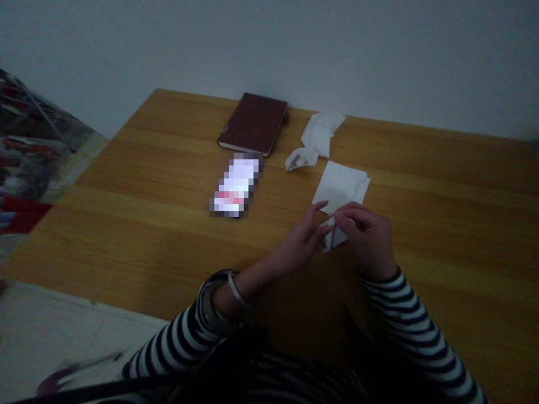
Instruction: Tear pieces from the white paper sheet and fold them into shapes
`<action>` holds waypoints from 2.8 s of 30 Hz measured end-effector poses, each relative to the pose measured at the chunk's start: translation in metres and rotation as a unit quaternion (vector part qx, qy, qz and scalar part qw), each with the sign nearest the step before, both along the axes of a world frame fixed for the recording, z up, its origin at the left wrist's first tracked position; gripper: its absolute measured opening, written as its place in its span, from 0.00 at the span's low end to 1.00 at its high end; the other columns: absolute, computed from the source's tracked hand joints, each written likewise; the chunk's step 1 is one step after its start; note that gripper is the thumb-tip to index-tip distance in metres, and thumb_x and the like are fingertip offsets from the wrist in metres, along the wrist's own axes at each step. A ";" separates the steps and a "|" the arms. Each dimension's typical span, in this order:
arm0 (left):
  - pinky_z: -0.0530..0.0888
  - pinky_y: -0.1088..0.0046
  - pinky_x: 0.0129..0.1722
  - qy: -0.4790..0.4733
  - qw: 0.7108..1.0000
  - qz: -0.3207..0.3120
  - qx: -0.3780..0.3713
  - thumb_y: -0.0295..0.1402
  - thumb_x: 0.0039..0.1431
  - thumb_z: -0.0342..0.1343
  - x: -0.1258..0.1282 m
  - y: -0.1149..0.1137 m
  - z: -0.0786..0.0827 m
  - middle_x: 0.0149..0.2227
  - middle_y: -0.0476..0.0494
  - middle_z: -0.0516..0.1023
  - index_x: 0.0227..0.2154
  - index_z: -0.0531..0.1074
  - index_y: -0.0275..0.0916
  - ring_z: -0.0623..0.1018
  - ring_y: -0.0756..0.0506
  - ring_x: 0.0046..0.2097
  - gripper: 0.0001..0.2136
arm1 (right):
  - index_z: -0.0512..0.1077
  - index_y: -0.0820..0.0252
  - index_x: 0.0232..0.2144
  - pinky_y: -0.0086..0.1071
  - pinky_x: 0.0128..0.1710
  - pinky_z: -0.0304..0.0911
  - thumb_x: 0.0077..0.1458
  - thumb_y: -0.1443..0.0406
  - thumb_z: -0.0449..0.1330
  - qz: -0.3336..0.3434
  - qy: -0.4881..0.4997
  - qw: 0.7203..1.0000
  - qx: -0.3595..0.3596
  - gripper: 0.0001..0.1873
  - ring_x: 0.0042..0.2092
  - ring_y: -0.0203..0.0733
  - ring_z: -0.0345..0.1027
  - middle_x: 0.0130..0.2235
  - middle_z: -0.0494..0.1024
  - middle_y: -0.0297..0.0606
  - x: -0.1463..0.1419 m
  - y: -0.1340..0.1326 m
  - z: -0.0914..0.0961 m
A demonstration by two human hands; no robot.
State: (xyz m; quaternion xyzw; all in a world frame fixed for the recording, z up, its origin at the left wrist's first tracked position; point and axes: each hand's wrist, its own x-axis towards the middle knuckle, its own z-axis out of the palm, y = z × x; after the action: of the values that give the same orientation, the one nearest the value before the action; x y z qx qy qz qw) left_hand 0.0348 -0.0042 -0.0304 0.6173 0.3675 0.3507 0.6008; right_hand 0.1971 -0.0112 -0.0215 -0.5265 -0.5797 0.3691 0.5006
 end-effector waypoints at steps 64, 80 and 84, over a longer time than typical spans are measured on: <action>0.72 0.78 0.25 -0.021 0.987 0.148 -0.059 0.37 0.60 0.58 -0.003 0.005 0.014 0.22 0.49 0.75 0.25 0.73 0.34 0.75 0.52 0.24 0.12 | 0.71 0.60 0.22 0.26 0.17 0.62 0.53 0.58 0.63 0.019 0.012 0.990 -0.143 0.14 0.18 0.33 0.65 0.17 0.73 0.32 -0.008 -0.005 0.005; 0.70 0.77 0.25 0.110 0.990 0.054 0.067 0.40 0.63 0.54 0.001 -0.004 0.007 0.24 0.44 0.78 0.26 0.74 0.34 0.76 0.50 0.26 0.15 | 0.73 0.60 0.17 0.26 0.17 0.56 0.51 0.55 0.66 -0.111 0.050 0.987 -0.105 0.18 0.19 0.32 0.61 0.16 0.71 0.31 -0.002 -0.002 0.001; 0.68 0.78 0.24 0.112 0.989 0.069 0.071 0.39 0.63 0.55 0.001 -0.003 0.010 0.23 0.45 0.77 0.25 0.74 0.34 0.74 0.51 0.25 0.15 | 0.73 0.60 0.18 0.28 0.20 0.60 0.58 0.50 0.57 -0.113 0.035 0.989 -0.088 0.25 0.21 0.34 0.64 0.18 0.72 0.33 -0.004 -0.002 0.001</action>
State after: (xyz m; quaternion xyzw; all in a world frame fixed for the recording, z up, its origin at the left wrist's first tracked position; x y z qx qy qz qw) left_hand 0.0355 -0.0076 -0.0207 0.6668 0.4485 0.3450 0.4849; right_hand 0.1933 -0.0136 -0.0209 -0.6172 -0.4640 0.3781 0.5107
